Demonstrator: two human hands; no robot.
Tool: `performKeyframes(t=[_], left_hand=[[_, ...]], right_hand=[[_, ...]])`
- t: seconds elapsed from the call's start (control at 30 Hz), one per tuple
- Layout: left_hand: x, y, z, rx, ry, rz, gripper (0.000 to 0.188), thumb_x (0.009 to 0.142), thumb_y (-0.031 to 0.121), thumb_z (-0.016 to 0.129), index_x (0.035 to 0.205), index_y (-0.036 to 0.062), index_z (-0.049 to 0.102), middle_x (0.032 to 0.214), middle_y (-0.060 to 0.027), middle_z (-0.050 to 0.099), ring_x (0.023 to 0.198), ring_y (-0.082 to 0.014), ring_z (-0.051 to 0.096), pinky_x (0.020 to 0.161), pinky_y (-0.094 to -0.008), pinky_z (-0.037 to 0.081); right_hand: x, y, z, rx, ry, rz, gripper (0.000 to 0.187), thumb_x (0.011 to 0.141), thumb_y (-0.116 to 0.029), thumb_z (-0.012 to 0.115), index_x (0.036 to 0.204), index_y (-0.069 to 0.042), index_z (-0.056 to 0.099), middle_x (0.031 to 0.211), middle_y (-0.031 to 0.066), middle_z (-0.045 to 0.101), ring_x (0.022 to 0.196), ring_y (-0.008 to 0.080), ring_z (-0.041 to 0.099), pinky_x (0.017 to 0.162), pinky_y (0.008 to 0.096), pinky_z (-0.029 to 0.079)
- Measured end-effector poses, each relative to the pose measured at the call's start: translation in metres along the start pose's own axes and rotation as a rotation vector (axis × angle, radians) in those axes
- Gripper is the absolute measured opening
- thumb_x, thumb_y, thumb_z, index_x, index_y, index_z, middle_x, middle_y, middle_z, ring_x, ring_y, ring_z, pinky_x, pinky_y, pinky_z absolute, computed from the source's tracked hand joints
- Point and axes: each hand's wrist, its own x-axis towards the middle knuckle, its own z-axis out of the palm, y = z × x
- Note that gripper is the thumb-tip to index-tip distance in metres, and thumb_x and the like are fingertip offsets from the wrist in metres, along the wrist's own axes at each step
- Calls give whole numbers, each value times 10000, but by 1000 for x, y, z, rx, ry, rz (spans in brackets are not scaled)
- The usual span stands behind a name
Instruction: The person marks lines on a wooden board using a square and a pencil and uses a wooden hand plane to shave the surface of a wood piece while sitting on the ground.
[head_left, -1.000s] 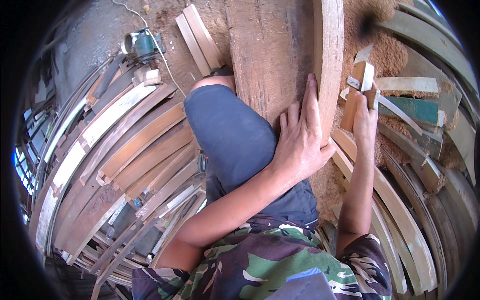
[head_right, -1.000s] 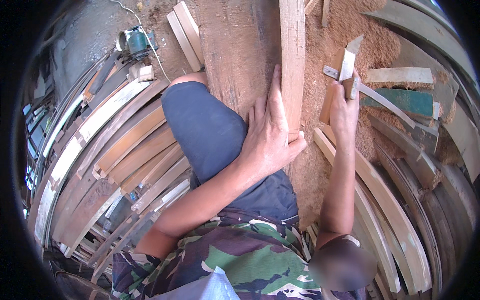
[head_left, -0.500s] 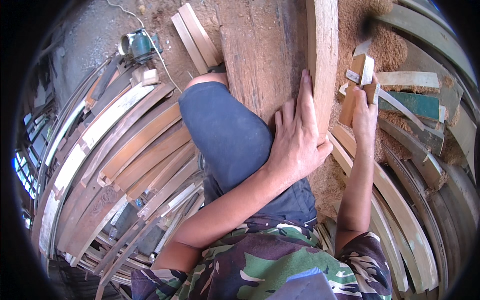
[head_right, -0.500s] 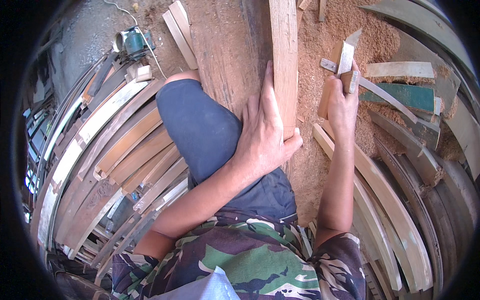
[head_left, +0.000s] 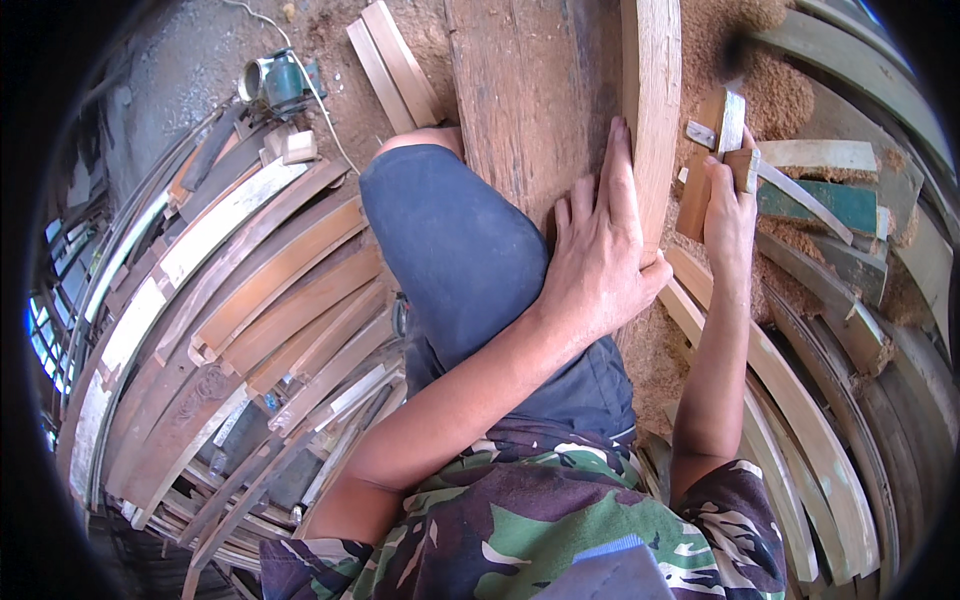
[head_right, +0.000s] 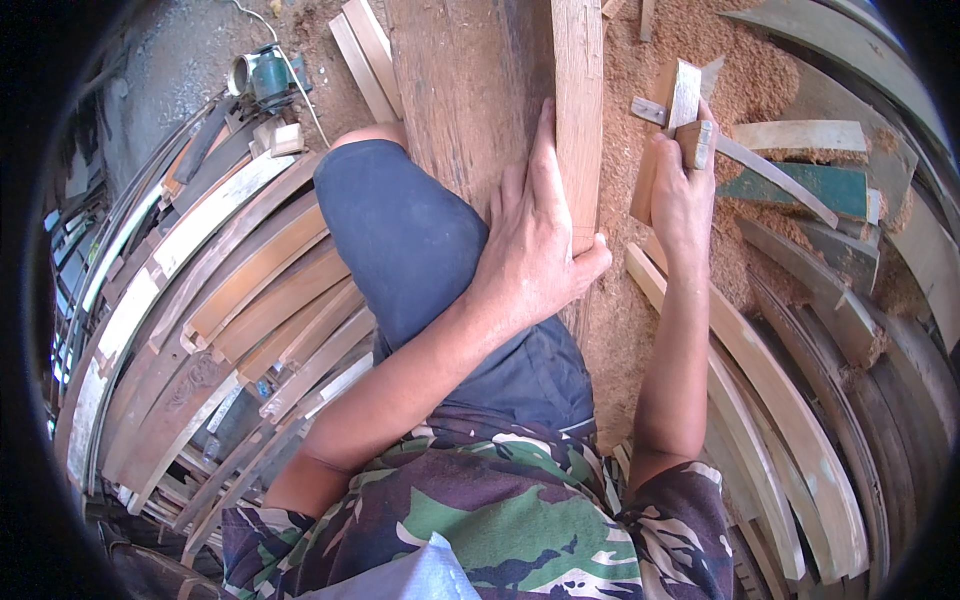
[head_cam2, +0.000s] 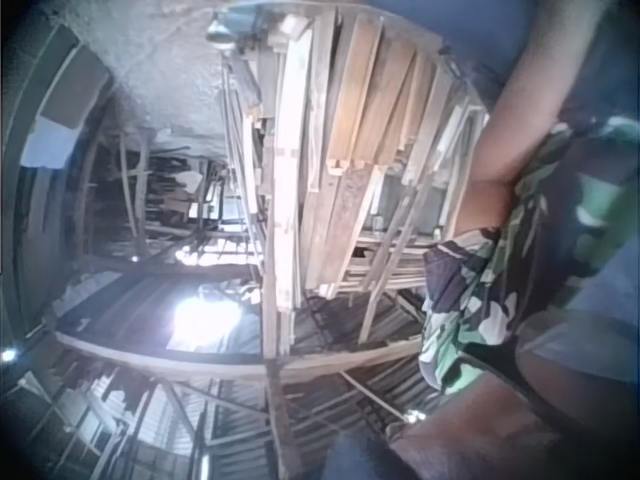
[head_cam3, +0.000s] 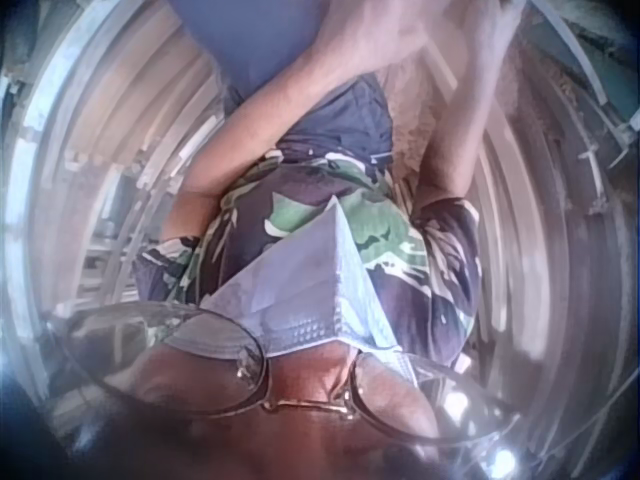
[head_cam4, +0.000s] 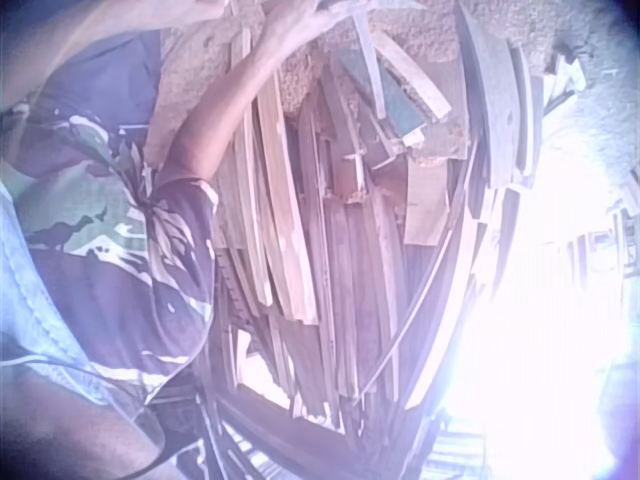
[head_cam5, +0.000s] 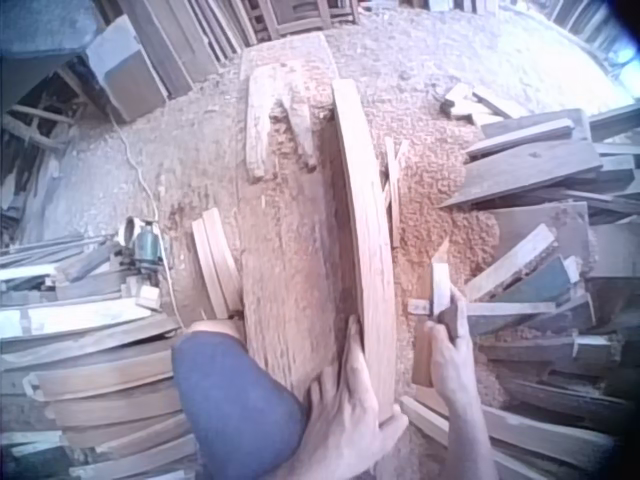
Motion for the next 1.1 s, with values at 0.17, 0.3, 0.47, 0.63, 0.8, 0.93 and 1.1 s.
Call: performKeyframes(t=[0.17,0.3,0.47,0.63,0.8,0.93,1.1], left_hand=[[0,-1,0,6,-22,-15,1254,751,101,797,1644,-93,-61,1516,-416,328,1346,-499,444,1173,-634,347],[-1,-2,-1,-21,-37,-25,1251,754,100,795,1646,-87,-62,1495,-423,338,1343,-498,449,1170,-638,350],[-2,-1,0,-15,-8,2,1251,748,99,795,1649,-83,-54,1555,-401,292,1328,-482,465,1145,-628,363],[-2,0,-1,5,-12,-12,1264,730,111,812,1646,-106,-33,1692,-356,183,1309,-449,490,1102,-606,393],[0,2,-4,-21,-38,-39,1243,767,116,796,1651,-72,-58,1573,-381,324,1329,-478,468,1142,-613,364],[0,1,-4,-30,-21,-42,1221,805,164,798,1655,-55,-51,1513,-394,398,1352,-481,455,1168,-610,344],[0,-3,-2,18,26,-37,1249,814,254,826,1665,-47,-38,1581,-359,355,1383,-487,436,1186,-595,342]], right_hand=[[-4,-6,0,-17,-1,4,694,1019,-309,605,1659,-180,368,1480,208,600,1355,302,583,1150,438,439],[-3,-9,2,-8,-20,-5,702,1006,-232,634,1655,-182,370,1396,213,655,1219,299,665,1043,449,524],[-7,-10,8,-99,-96,-108,732,956,-131,658,1634,-200,390,1271,212,716,1060,298,727,911,481,590],[-3,-11,3,-93,-127,-142,742,937,-127,655,1622,-226,388,1279,227,695,1093,334,710,953,481,569],[-7,-18,-5,-90,11,-81,641,956,-137,643,1518,-43,350,1322,228,588,1273,362,606,1107,505,462],[-9,-16,-20,-155,94,-212,638,972,-193,705,1430,6,307,1403,226,404,1356,391,520,1162,522,395],[-14,-32,-54,-106,190,-251,723,928,-242,835,1431,39,398,1430,219,422,1338,332,547,1094,486,473]])
